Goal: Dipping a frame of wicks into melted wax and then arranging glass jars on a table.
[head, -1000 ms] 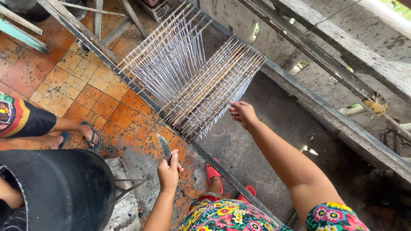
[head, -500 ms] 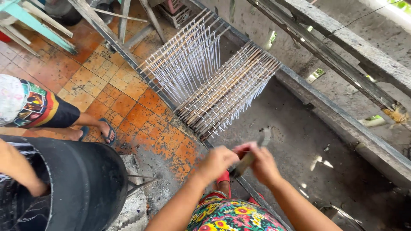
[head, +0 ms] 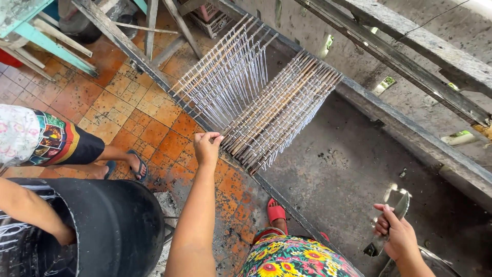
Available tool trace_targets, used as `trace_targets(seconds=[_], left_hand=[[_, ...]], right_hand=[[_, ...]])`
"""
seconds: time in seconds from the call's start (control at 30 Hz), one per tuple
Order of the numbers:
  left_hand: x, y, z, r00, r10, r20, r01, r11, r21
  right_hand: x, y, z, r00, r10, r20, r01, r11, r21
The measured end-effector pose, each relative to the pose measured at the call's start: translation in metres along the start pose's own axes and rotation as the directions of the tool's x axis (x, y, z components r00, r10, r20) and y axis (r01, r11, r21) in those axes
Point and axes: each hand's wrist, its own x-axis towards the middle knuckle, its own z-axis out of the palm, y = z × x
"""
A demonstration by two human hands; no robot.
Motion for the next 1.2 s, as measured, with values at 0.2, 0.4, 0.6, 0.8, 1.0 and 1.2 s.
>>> trace_targets(seconds=[0.2,0.4,0.6,0.8,1.0,1.2], left_hand=[[-0.001,0.003,-0.001,1.0,-0.029,-0.009,0.029,0.998,-0.048],[-0.016,-0.011,-0.001,0.995,0.101,0.018,-0.101,0.995,-0.005],[-0.022,-0.011,0.0,0.997,0.07,0.031,-0.071,0.997,0.013],[-0.035,0.001,-0.004,0.995,0.083,0.055,-0.082,0.996,-0.018],[-0.04,0.008,-0.006,0.995,0.026,0.093,-0.03,0.999,0.036],[-0.052,0.017,-0.008,0.992,0.082,0.097,-0.08,0.997,-0.022]], right_hand=[[-0.014,-0.009,0.02,1.0,-0.013,-0.015,0.013,1.0,-0.022],[-0.01,-0.007,0.024,0.998,-0.055,-0.013,0.054,0.998,-0.018],[-0.007,-0.006,0.024,0.997,-0.072,-0.009,0.071,0.997,-0.015],[-0.011,-0.006,0.022,0.997,-0.081,-0.005,0.081,0.997,0.005],[-0.014,-0.005,0.018,0.997,-0.078,-0.013,0.078,0.997,0.002],[-0.014,0.0,0.011,0.997,-0.073,-0.028,0.074,0.997,0.021]])
